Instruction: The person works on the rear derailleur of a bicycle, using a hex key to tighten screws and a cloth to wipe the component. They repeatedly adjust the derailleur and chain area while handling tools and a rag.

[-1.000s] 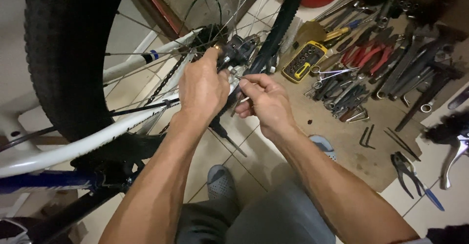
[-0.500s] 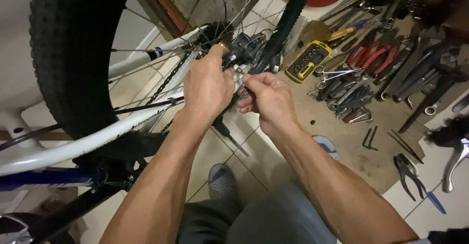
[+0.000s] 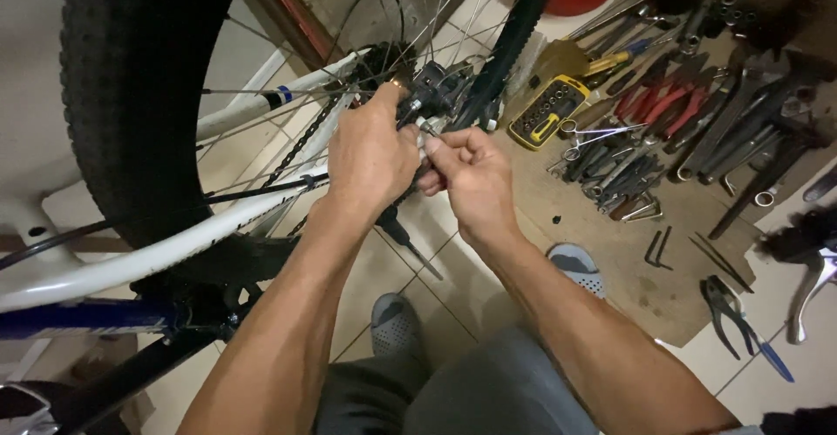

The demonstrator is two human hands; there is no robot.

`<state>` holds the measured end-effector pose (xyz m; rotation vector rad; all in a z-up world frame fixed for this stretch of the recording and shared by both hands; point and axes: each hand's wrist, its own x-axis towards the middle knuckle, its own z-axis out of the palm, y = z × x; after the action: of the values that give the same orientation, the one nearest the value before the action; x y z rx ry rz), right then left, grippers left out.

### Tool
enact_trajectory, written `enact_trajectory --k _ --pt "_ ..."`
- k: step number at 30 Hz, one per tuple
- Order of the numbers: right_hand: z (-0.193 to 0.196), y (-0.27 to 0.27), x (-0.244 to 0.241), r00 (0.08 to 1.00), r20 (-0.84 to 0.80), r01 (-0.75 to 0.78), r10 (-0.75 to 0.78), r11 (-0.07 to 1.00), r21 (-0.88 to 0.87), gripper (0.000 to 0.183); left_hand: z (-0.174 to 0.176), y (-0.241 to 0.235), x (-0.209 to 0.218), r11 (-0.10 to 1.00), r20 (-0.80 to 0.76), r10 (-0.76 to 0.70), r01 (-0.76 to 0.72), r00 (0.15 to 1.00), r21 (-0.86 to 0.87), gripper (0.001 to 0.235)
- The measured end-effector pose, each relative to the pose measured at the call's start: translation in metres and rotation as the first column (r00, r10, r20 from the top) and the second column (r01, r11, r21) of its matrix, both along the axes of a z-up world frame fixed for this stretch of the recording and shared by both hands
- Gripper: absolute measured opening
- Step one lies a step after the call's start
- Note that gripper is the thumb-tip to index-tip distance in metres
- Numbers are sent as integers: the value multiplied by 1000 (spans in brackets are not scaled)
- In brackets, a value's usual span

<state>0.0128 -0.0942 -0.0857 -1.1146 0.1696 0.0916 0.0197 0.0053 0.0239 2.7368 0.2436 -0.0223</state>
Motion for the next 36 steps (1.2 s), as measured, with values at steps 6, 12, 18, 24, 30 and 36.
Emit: enact_trajectory --k 6,12,18,24,30,36 --pt "-14 0 -3 989 78 -129 127 991 27 32 0 2 2 1000 -48 22 -22 999 4 39" --pt "-18 4 -10 948 133 -275 289 954 -115 26 -7 -2 4 1000 -46 -7 6 999 -18 56" --pt "-28 6 -3 943 152 -268 296 946 -182 25 -7 -2 4 1000 -20 -20 20 1000 9 58" --pt "0 -6 2 819 513 183 258 729 -659 9 5 -6 8 999 -6 -7 7 1000 35 49" --pt "-36 -13 9 782 517 367 348 413 -833 14 -5 2 8 999 -58 18 -16 998 37 45" --pt "-46 -24 30 625 675 742 394 -30 -670 7 -2 4 6 999 -66 -2 5 998 43 38"
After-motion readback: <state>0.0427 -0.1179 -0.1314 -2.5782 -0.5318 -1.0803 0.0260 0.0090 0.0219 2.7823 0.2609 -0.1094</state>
